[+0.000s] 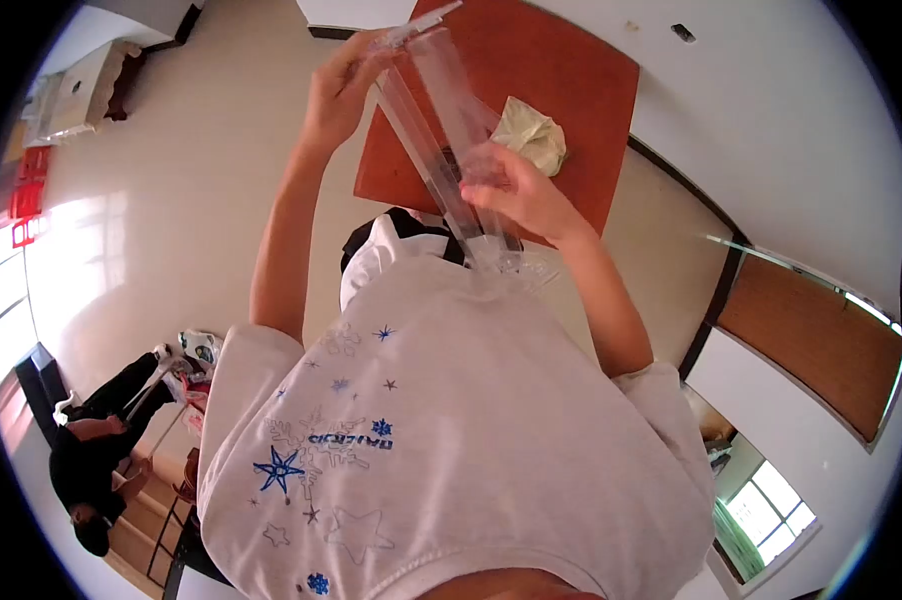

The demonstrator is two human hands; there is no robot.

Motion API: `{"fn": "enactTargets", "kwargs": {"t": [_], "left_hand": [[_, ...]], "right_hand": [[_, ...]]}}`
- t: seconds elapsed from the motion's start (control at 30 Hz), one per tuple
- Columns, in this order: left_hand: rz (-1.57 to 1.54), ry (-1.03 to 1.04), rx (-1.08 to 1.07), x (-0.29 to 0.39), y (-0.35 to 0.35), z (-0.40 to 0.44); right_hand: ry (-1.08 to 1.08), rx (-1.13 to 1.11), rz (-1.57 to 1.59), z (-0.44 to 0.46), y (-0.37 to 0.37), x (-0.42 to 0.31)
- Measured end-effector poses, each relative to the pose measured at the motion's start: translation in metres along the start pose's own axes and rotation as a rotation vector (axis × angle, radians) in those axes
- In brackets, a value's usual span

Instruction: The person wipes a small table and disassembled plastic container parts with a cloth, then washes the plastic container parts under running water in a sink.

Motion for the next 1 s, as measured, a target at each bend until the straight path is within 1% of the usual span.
{"fn": "enactTargets", "kwargs": {"t": [0.03,0.07,0.1,0.13,0.17,0.2,0.27,0.3,0.33,0.37,0.4,0.43,0.47,0.5,0.57,0.6,0.63,0.67,0.7,0.77,0.83,0.9,0.93,0.97,1.0], "left_hand": [[-0.079,0.0,0.044,-0.01,-0.003,0.0],[-0.084,-0.003,0.041,-0.007,0.001,0.001],[-0.129,-0.044,0.144,0.0,0.004,0.003],[-0.173,-0.084,0.25,0.005,0.008,0.001],[-0.24,-0.227,0.224,-0.008,0.027,-0.012],[-0.303,-0.368,0.2,-0.021,0.049,-0.032],[-0.511,-0.547,0.124,-0.007,0.092,-0.067],[-0.404,-0.657,0.022,0.004,0.109,-0.081],[-0.623,-0.69,-0.054,0.008,0.131,-0.097],[-0.843,-0.707,-0.112,0.023,0.148,-0.101],[-0.971,-0.694,-0.105,0.027,0.162,-0.102],[-1.099,-0.68,-0.096,0.027,0.172,-0.104],[-1.101,-0.563,-0.028,0.029,0.172,-0.098],[-1.098,-0.555,-0.02,0.027,0.168,-0.095],[-0.956,-0.614,0.074,0.024,0.153,-0.092],[-0.973,-0.632,0.092,0.032,0.149,-0.088],[-0.973,-0.627,0.104,0.025,0.146,-0.091],[-0.931,-0.596,0.028,0.021,0.145,-0.091],[-0.888,-0.568,-0.05,0.018,0.144,-0.091],[-0.941,-0.581,-0.035,0.016,0.145,-0.094],[-0.96,-0.533,-0.106,0.022,0.15,-0.091],[-1.002,-0.537,-0.102,0.017,0.152,-0.094],[-1.046,-0.542,-0.098,0.013,0.153,-0.095],[-1.048,-0.541,-0.099,0.011,0.154,-0.096],[-1.105,-0.598,-0.037,0.004,0.151,-0.099]], "right_hand": [[0.043,-0.044,-0.177,-0.003,0.001,0.008],[-0.001,-0.031,-0.231,-0.005,0.003,0.012],[0.005,-0.027,-0.23,-0.007,0.008,0.011],[-0.055,0.046,-0.09,-0.009,0.011,0.008],[-0.118,0.116,0.05,-0.01,0.011,0.005],[-0.121,0.111,0.048,-0.009,0.012,0.004],[-0.421,0.384,0.245,-0.015,-0.008,-0.01],[-0.498,0.454,0.083,-0.019,-0.016,-0.022],[-0.564,0.499,0.121,-0.022,-0.021,-0.025],[-0.627,0.541,0.16,-0.024,-0.023,-0.028],[-0.657,0.593,0.259,-0.026,-0.024,-0.027],[-0.661,0.584,0.259,-0.025,-0.021,-0.023],[-0.669,0.618,0.195,-0.027,-0.018,-0.02],[-0.678,0.651,0.13,-0.029,-0.015,-0.019],[-0.664,0.592,0.09,-0.031,-0.006,-0.019],[-0.657,0.563,0.087,-0.031,-0.003,-0.017],[-0.651,0.535,0.086,-0.028,-0.001,-0.015],[-0.728,0.641,-0.047,-0.03,-0.005,-0.018],[-0.73,0.634,-0.044,-0.03,-0.007,-0.017],[-0.682,0.582,-0.081,-0.034,-0.005,-0.018],[-0.685,0.575,-0.058,-0.036,-0.007,-0.013],[-0.732,0.549,-0.245,-0.037,-0.008,-0.016],[-0.758,0.626,-0.229,-0.04,-0.01,-0.015],[-0.757,0.626,-0.231,-0.041,-0.016,-0.005],[-0.736,0.671,-0.056,-0.041,-0.032,0.014]]}}
Point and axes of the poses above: each hand's wrist, its own z-axis towards the middle knuckle, its own y-axis out of the palm, x = y × z, the point moved 6 cm from there along z, towards the middle knuckle, and after that the axes turned 12 degrees about -x, right-handed, at the moved point
